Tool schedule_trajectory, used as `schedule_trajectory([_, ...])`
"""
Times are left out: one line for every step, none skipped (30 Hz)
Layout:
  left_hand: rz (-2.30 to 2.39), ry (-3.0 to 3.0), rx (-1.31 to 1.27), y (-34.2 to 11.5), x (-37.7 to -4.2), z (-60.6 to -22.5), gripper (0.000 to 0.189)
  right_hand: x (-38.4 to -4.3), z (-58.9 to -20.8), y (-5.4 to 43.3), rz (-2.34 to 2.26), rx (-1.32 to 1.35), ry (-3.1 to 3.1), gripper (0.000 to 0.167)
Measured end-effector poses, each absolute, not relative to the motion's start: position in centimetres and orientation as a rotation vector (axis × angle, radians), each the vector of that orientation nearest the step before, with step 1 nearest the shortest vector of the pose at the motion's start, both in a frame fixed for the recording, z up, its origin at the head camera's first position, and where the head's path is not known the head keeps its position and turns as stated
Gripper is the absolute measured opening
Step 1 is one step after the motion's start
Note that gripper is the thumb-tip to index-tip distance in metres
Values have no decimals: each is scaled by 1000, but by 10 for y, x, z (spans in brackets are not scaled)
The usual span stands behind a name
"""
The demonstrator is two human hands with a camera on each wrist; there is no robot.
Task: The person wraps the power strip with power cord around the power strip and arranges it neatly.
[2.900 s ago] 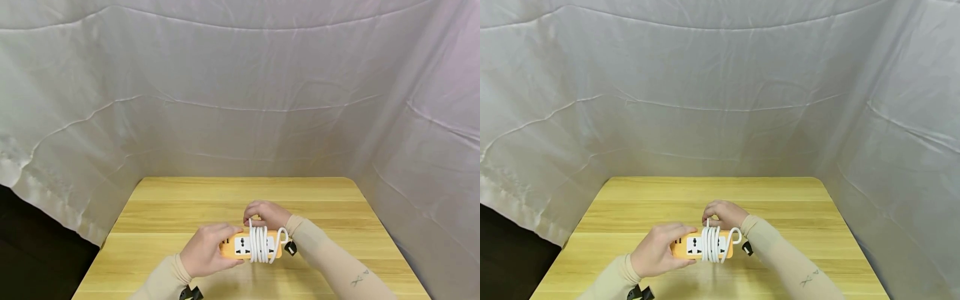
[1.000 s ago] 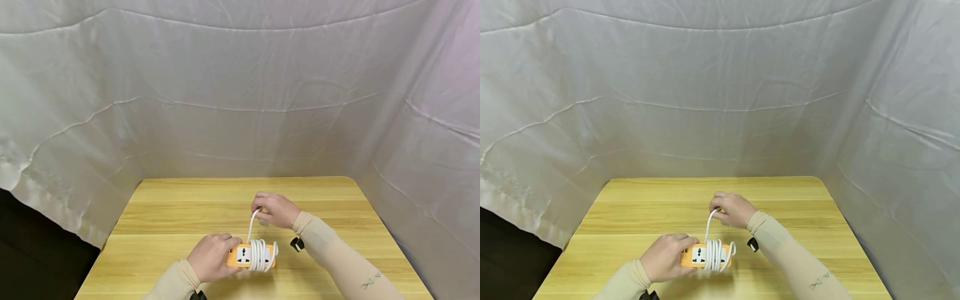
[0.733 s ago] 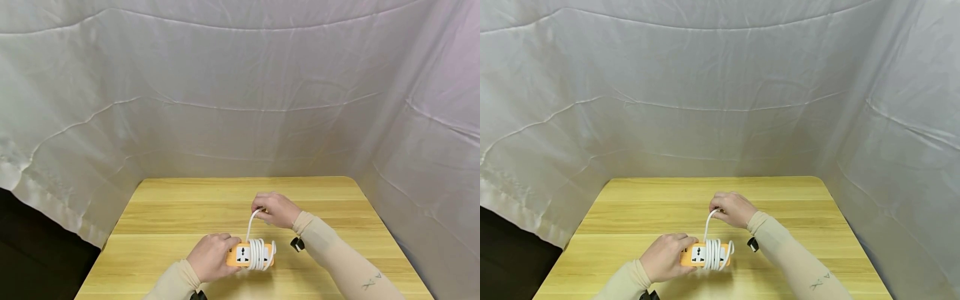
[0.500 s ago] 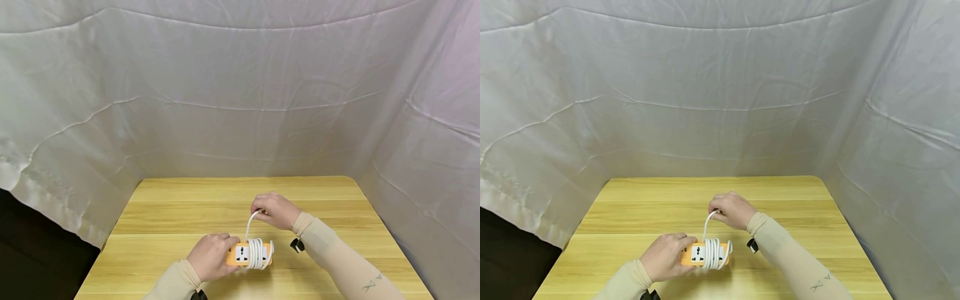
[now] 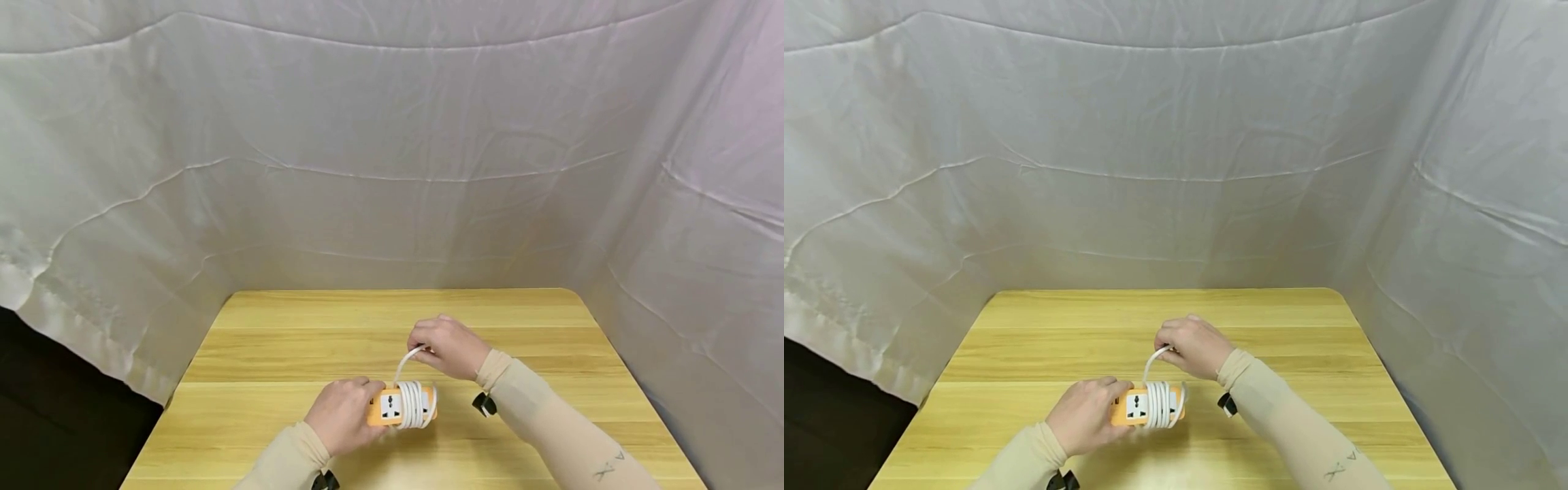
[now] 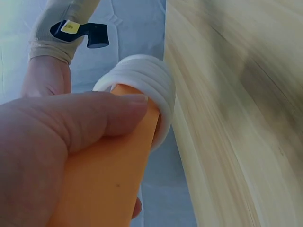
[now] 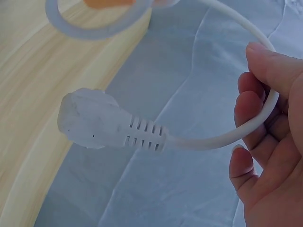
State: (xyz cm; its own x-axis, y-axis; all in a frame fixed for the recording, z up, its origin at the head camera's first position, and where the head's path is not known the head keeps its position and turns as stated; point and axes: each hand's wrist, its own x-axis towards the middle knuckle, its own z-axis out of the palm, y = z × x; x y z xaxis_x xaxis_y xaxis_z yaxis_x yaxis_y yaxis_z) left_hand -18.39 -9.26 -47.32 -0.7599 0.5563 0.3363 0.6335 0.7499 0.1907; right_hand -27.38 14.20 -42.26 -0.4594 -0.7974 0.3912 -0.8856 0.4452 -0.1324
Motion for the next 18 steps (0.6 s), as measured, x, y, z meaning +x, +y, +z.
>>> schedule_trajectory([-427,-2698,-920,-93,-184,-474,47,-273,-423,142,464,1455,-2426,6])
schedule_trajectory([-417,-2701,-906,-93,-184,-474,47,-272,-423,142,461,1460,-2423,6])
schedule_trajectory([-416,-2707,-891,-93,-185,-474,48,-271,-423,142,461,1466,-2418,6])
schedule_trajectory([-415,-2714,-875,-93,-185,-475,49,-270,-422,141,461,1473,-2412,6])
schedule_trajectory([-414,-2722,-861,-93,-185,-475,51,-269,-422,141,461,1477,-2409,7])
schedule_trajectory([-417,-2729,-846,-93,-186,-476,52,-268,-422,141,463,1481,-2403,7])
schedule_trajectory([-424,-2733,-831,-93,-186,-476,54,-267,-422,141,462,1482,-2400,7])
schedule_trajectory([-436,-2736,-818,-93,-187,-476,54,-266,-421,140,463,1483,-2397,8])
schedule_trajectory([-454,-2739,-807,-94,-188,-476,54,-265,-421,140,463,1482,-2393,8])
schedule_trajectory([-473,-2741,-798,-94,-189,-477,54,-264,-420,139,463,1480,-2393,8])
schedule_trajectory([-492,-2741,-791,-94,-190,-477,53,-263,-420,139,464,1477,-2393,8])
schedule_trajectory([-513,-2742,-785,-94,-191,-477,51,-262,-420,138,464,1476,-2394,8])
schedule_trajectory([-529,-2744,-780,-95,-191,-477,49,-261,-420,137,463,1475,-2397,8])
schedule_trajectory([-542,-2751,-776,-95,-192,-477,47,-260,-420,137,465,1474,-2401,8])
schedule_trajectory([-549,-2757,-772,-95,-193,-477,46,-259,-420,137,464,1474,-2405,8])
schedule_trajectory([-557,-2764,-768,-96,-194,-477,45,-259,-421,137,464,1474,-2411,8])
schedule_trajectory([-562,-2770,-763,-96,-194,-478,45,-258,-421,136,466,1474,-2417,8])
schedule_trajectory([-564,-2774,-759,-96,-195,-478,44,-257,-422,136,470,1473,-2423,8])
